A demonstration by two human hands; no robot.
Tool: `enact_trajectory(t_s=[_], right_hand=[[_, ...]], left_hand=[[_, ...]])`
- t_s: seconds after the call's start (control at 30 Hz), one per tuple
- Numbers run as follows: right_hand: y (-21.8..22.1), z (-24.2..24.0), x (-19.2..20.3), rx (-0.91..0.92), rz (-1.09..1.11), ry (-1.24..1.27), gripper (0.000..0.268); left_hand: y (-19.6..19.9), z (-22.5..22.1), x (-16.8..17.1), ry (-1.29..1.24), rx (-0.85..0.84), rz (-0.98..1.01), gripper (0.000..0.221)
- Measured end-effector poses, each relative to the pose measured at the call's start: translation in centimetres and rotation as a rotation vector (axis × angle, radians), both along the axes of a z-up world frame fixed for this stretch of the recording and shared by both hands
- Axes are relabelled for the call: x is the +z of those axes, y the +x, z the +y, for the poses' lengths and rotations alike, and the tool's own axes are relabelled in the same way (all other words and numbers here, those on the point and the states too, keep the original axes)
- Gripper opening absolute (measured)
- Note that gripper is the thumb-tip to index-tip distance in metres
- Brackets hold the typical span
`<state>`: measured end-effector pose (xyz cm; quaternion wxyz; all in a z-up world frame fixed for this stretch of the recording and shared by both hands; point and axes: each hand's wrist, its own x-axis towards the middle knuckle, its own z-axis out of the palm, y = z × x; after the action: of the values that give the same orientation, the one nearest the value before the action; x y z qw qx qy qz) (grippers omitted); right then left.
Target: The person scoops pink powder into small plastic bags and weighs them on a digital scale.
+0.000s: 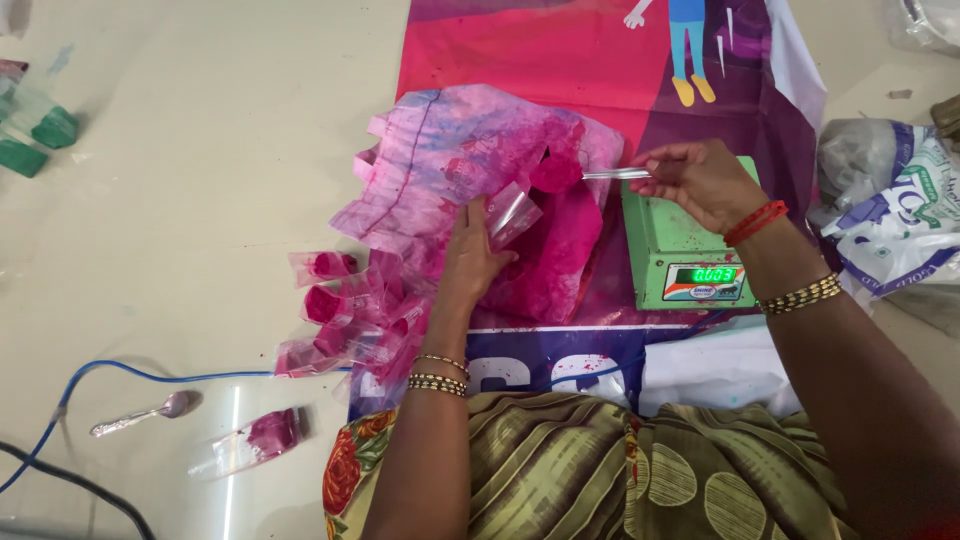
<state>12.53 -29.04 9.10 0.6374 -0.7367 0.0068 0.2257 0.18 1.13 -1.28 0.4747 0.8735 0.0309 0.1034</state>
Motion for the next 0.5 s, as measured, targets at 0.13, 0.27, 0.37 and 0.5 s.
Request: enact_trajectory(t_s=[0.13, 0.27, 0.37, 0.5], right_hand=[[-0.3, 0.1, 0.3, -0.011, 0.01, -0.005, 0.022], [-0.2, 0.1, -0.4, 0.034, 0.028, 0.033, 0.021], [-0.7, 0.5, 0.4, 0.041, 0.017, 0.038, 0.021], [-0.6, 0.3, 0.9, 0.06, -0.009, 0.062, 0.02]], left_hand=[[-0.2, -0.5, 0.9, 0.01, -0.001, -0.014, 0.1], [-0.4, -0.5, 1.1, 0.046, 0.012, -0.056, 0.101], [-0.5, -0.6, 1.1, 0.052, 0.028, -0.041, 0.099], [-0.4, -0.5, 0.8, 0.05, 0.04, -0.007, 0.098]])
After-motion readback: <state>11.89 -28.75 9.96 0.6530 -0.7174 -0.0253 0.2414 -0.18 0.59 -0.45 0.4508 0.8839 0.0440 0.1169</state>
